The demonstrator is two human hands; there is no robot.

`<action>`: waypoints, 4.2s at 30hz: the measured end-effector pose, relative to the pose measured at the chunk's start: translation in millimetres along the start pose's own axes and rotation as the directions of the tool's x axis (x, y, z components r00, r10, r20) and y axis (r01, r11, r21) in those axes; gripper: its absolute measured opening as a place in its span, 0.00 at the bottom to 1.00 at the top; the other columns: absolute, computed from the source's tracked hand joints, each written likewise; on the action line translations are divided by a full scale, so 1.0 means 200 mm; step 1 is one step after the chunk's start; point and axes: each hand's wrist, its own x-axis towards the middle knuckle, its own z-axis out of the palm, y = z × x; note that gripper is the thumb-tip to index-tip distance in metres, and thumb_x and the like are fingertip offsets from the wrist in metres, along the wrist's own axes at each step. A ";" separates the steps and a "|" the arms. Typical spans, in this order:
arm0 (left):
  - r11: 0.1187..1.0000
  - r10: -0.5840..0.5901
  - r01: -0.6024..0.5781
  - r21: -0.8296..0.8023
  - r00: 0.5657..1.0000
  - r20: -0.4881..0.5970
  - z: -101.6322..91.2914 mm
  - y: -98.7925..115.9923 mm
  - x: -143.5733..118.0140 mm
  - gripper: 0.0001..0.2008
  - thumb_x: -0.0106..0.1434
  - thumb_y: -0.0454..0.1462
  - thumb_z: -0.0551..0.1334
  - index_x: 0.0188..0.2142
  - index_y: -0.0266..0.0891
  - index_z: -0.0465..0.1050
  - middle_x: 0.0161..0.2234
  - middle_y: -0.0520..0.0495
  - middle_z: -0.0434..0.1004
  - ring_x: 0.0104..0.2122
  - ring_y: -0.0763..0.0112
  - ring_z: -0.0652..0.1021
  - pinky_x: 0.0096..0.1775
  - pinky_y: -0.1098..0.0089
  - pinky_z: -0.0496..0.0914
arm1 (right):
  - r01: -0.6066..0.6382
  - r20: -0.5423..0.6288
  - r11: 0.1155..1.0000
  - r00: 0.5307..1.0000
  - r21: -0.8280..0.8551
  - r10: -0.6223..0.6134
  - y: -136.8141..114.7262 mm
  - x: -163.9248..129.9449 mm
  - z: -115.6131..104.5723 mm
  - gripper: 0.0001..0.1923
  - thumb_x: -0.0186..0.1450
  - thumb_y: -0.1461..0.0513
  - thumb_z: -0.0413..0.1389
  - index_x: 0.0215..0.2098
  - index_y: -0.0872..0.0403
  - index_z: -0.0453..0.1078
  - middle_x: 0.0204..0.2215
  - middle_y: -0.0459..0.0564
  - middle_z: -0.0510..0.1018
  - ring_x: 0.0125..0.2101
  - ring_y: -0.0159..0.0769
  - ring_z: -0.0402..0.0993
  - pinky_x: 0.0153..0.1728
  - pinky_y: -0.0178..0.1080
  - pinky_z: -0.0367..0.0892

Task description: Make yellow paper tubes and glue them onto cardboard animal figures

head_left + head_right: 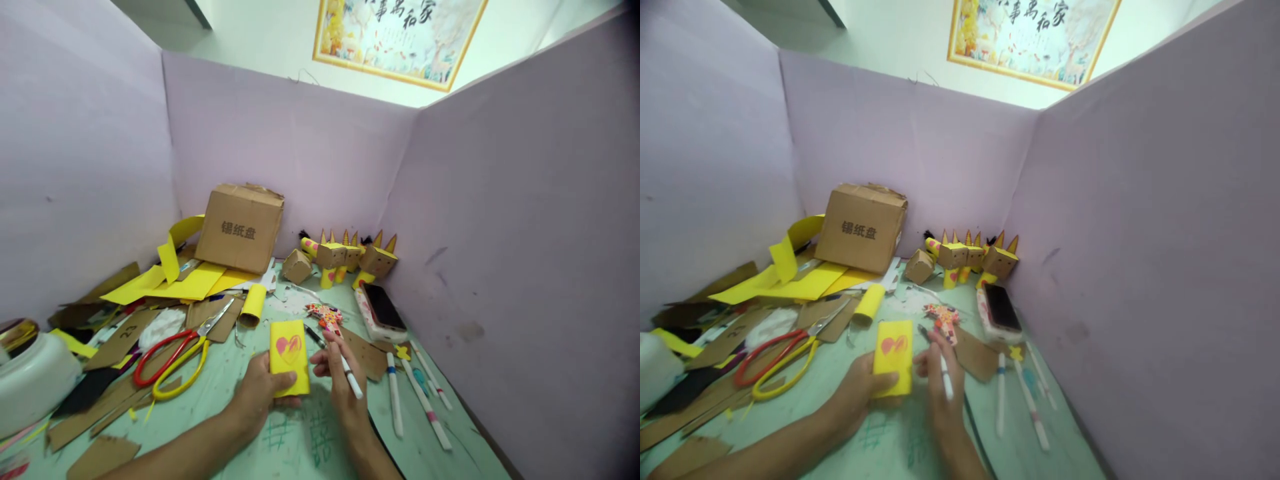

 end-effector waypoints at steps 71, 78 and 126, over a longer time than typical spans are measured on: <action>0.985 -0.147 0.149 0.088 0.989 -0.022 0.00 0.00 0.01 0.17 0.43 0.29 0.65 0.36 0.30 0.72 0.28 0.43 0.79 0.26 0.62 0.78 0.25 0.66 0.74 | 0.116 -0.159 0.958 0.974 -0.264 -0.162 0.02 -0.05 -0.05 0.11 0.61 0.55 0.55 0.29 0.55 0.70 0.18 0.44 0.70 0.21 0.32 0.67 0.23 0.34 0.63; 0.980 -0.159 0.161 0.113 0.987 -0.025 0.00 0.00 0.00 0.14 0.44 0.28 0.63 0.34 0.30 0.72 0.28 0.44 0.79 0.25 0.64 0.78 0.26 0.66 0.75 | 0.162 -0.081 0.953 0.979 -0.257 -0.189 0.02 -0.06 -0.05 0.08 0.61 0.57 0.55 0.29 0.54 0.71 0.19 0.43 0.72 0.21 0.31 0.68 0.23 0.34 0.64; 0.969 -0.145 0.142 0.202 0.989 -0.001 0.01 0.03 -0.02 0.10 0.43 0.30 0.64 0.29 0.34 0.73 0.23 0.50 0.78 0.25 0.67 0.77 0.28 0.70 0.71 | 0.348 0.070 0.889 0.937 -0.298 -0.343 -0.01 -0.05 -0.03 0.05 0.62 0.63 0.54 0.31 0.53 0.72 0.23 0.46 0.75 0.23 0.33 0.72 0.27 0.36 0.68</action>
